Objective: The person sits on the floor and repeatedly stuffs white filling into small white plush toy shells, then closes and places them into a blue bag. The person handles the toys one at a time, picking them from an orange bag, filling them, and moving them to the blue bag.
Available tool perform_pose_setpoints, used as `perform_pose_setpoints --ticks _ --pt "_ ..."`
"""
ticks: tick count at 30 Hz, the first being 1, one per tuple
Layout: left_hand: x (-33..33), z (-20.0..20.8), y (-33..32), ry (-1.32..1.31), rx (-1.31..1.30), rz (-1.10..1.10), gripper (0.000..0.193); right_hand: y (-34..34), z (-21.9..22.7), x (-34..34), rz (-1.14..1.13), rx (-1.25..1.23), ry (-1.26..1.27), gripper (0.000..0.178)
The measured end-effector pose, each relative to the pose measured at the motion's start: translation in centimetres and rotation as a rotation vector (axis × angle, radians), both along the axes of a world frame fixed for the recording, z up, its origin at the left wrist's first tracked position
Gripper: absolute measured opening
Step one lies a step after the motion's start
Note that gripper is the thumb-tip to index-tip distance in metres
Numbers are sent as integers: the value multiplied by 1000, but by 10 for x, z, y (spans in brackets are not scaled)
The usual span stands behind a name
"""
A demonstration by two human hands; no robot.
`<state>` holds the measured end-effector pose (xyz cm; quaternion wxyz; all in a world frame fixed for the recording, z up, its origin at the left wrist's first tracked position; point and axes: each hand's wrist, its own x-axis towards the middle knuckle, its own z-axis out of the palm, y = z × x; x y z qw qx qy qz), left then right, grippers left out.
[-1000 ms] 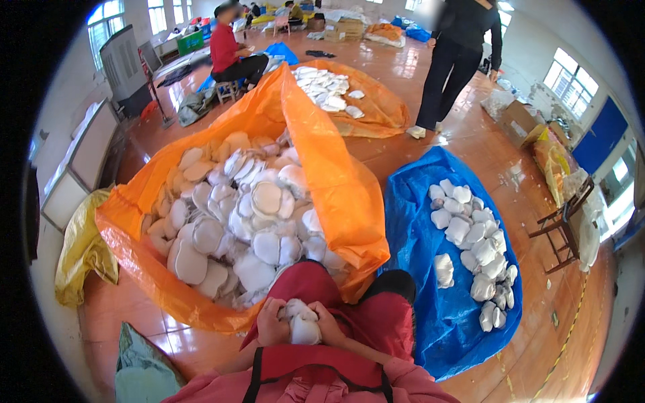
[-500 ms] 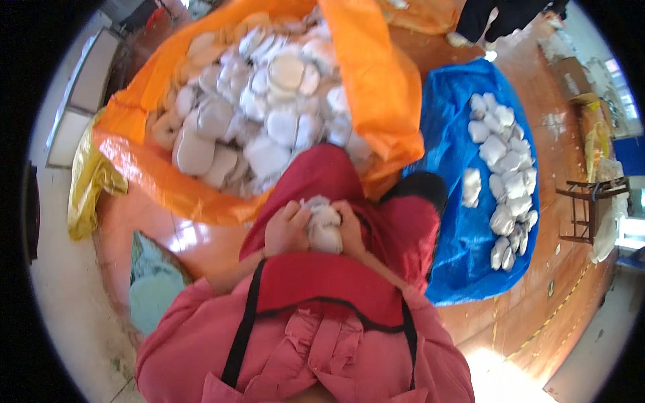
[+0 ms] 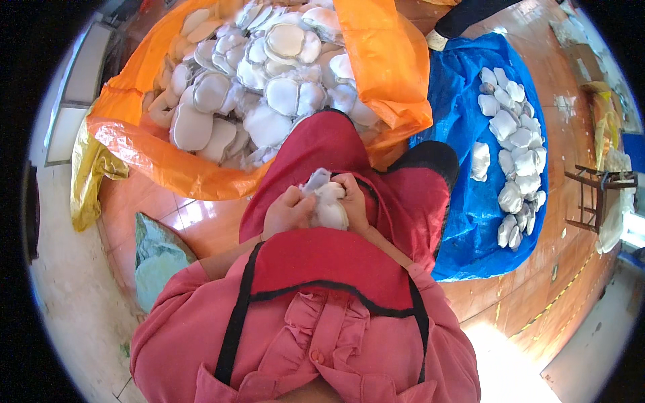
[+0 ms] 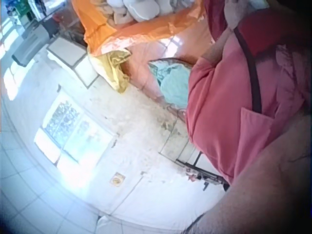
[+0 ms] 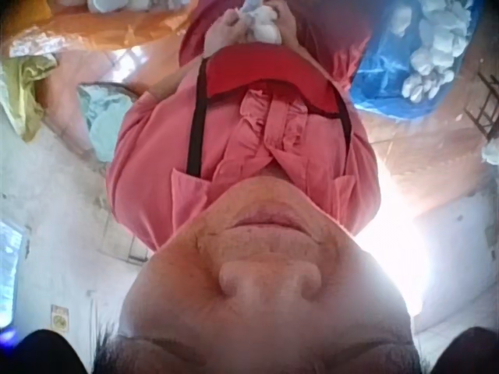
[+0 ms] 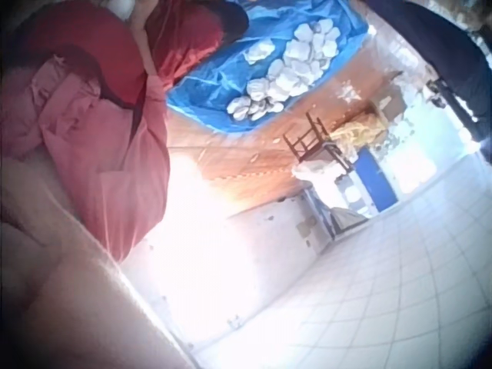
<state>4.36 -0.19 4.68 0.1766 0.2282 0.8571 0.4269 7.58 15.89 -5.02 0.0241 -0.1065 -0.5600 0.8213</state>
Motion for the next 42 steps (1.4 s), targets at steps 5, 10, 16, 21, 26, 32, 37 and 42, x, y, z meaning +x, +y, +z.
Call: perform_pose_setpoints --ticks 5,10,16,21,26,32,37,42 --pt "0 11 6 390 63 -104 17 -5 8 -4 -85 -39 55 30" --pt "-4 15 14 449 70 -85 28 -3 14 -13 -131 60 106 25" --pt "-13 14 17 395 294 92 44 -3 27 -29 -258 -45 144 24" --pt "-31 11 24 106 304 233 48 5 43 -42 -302 500 173 28" --pt "-52 -8 18 -78 486 269 42 16 51 -38 -101 662 315 30" --pt "-72 -9 -3 220 324 258 32 29 37 -33 288 641 350 31" --pt "-74 -11 -19 122 446 45 29 28 54 -43 282 407 195 50" --pt "-76 10 -34 -18 415 -289 34 24 80 -37 599 508 95 74"
